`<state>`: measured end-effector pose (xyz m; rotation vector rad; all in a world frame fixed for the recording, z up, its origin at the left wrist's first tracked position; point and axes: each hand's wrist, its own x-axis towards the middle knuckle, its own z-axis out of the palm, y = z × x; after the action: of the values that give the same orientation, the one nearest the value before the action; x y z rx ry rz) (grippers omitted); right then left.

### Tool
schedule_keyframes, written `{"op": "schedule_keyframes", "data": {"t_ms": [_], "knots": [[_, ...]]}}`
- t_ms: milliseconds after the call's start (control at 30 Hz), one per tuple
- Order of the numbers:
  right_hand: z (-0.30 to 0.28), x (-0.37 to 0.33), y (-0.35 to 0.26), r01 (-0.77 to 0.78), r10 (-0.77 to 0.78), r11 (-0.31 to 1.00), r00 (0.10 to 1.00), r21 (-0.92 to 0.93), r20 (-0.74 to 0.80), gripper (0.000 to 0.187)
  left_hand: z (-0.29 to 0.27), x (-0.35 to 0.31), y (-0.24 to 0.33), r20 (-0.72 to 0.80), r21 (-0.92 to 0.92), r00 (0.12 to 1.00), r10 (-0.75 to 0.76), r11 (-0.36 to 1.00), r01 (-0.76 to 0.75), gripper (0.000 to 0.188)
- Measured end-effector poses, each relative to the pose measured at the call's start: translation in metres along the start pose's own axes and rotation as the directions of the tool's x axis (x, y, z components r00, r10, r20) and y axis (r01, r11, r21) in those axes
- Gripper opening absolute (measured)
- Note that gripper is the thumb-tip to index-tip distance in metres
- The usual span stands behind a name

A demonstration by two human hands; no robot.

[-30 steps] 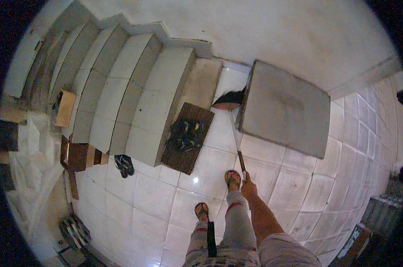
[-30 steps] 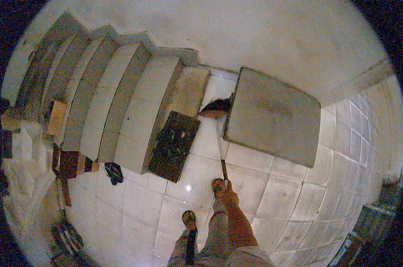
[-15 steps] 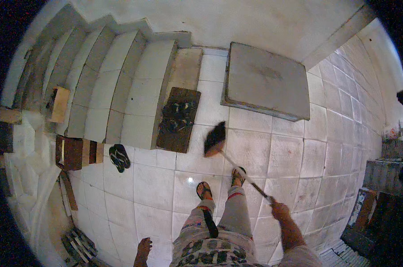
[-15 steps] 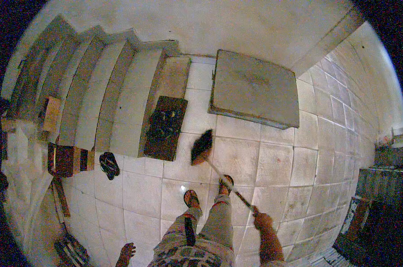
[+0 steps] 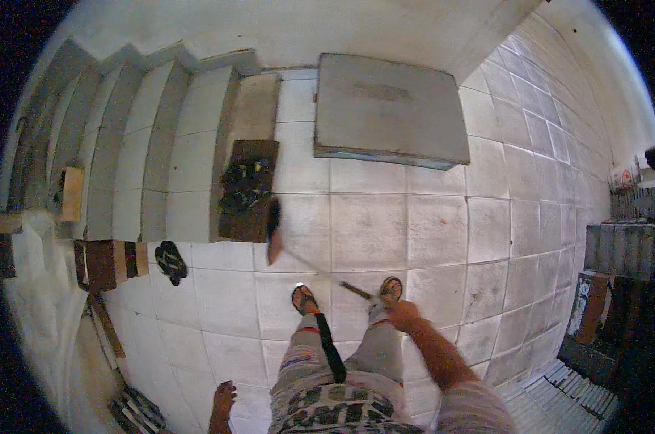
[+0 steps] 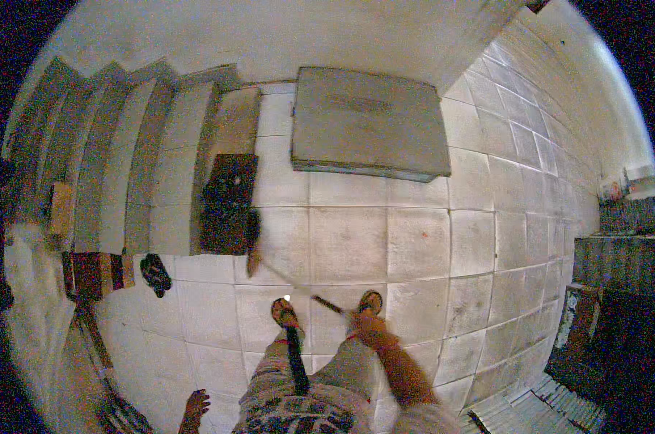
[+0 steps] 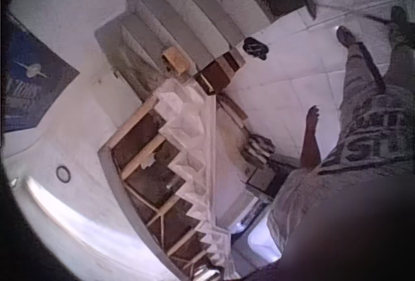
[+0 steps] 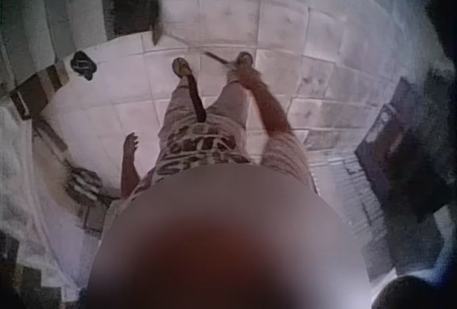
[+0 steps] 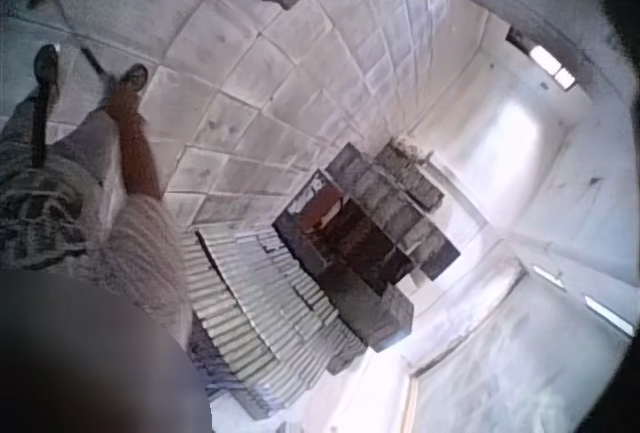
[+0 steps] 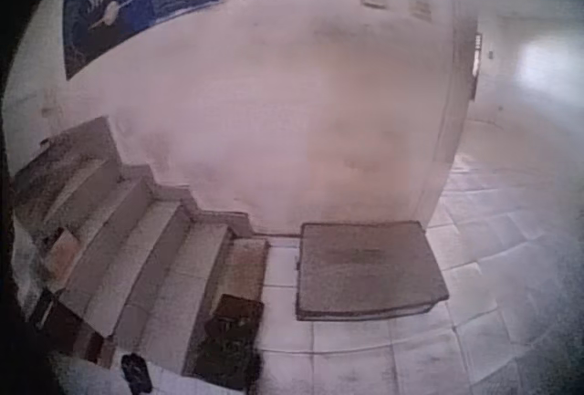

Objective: The person sweeps a tiled floor with a broom, moving debris across the room and up a short flight of stairs. The person navigates around stacked materials and boxes while sweeping.

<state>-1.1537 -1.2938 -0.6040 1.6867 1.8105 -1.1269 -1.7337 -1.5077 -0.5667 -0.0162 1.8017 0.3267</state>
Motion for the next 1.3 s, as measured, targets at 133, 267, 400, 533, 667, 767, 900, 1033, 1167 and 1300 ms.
{"op": "schedule_keyframes", "data": {"t_ms": [133,267,400,533,667,767,900,1033,1167,1300], "knots": [[0.034,0.016,0.069,-0.045,0.047,0.998,0.998,0.044,-0.044,0.04,0.053,-0.048,0.0,-0.201,0.015,0.979,0.028,1.0,-0.025,0.035],[0.007,-0.106,0.239,-0.376,0.393,0.916,0.912,-0.141,0.118,0.042,0.138,-0.074,-0.014,-0.205,0.381,0.979,-0.023,0.919,0.101,0.034],[-0.027,-0.24,0.37,-0.683,0.693,0.715,0.721,-0.149,0.022,0.035,0.221,-0.084,-0.011,-0.047,0.446,0.998,0.03,0.895,-0.006,0.035],[-0.064,-0.3,0.41,-0.779,0.767,0.622,0.627,-0.081,-0.139,0.031,0.267,-0.088,-0.002,-0.01,0.472,0.992,0.122,0.876,-0.103,0.037],[-0.089,-0.328,0.394,-0.76,0.742,0.647,0.645,-0.058,-0.183,0.032,0.261,-0.081,-0.007,-0.079,0.441,0.997,0.018,0.897,0.019,0.033],[-0.095,-0.301,0.362,-0.598,0.607,0.795,0.778,0.102,-0.161,0.032,0.251,-0.073,-0.009,0.193,0.579,0.956,0.219,0.761,-0.291,0.03],[-0.105,-0.154,0.284,-0.22,0.226,0.967,0.973,0.129,-0.036,0.047,0.268,-0.053,0.017,0.02,0.483,0.998,0.067,0.873,-0.068,0.027],[-0.123,0.025,0.175,-0.102,0.105,0.994,0.993,0.041,-0.063,0.051,0.272,-0.022,0.086,0.193,0.538,0.949,0.25,0.781,-0.316,0.032],[-0.136,0.12,0.171,-0.161,0.179,0.959,0.982,0.233,-0.055,0.034,0.252,-0.013,0.134,-0.064,0.195,0.988,0.142,0.973,-0.127,0.035],[-0.152,0.033,0.299,-0.383,0.381,0.913,0.924,0.14,0.04,0.035,0.233,-0.026,0.163,0.04,0.244,0.998,0.049,0.968,-0.057,0.035]]}}
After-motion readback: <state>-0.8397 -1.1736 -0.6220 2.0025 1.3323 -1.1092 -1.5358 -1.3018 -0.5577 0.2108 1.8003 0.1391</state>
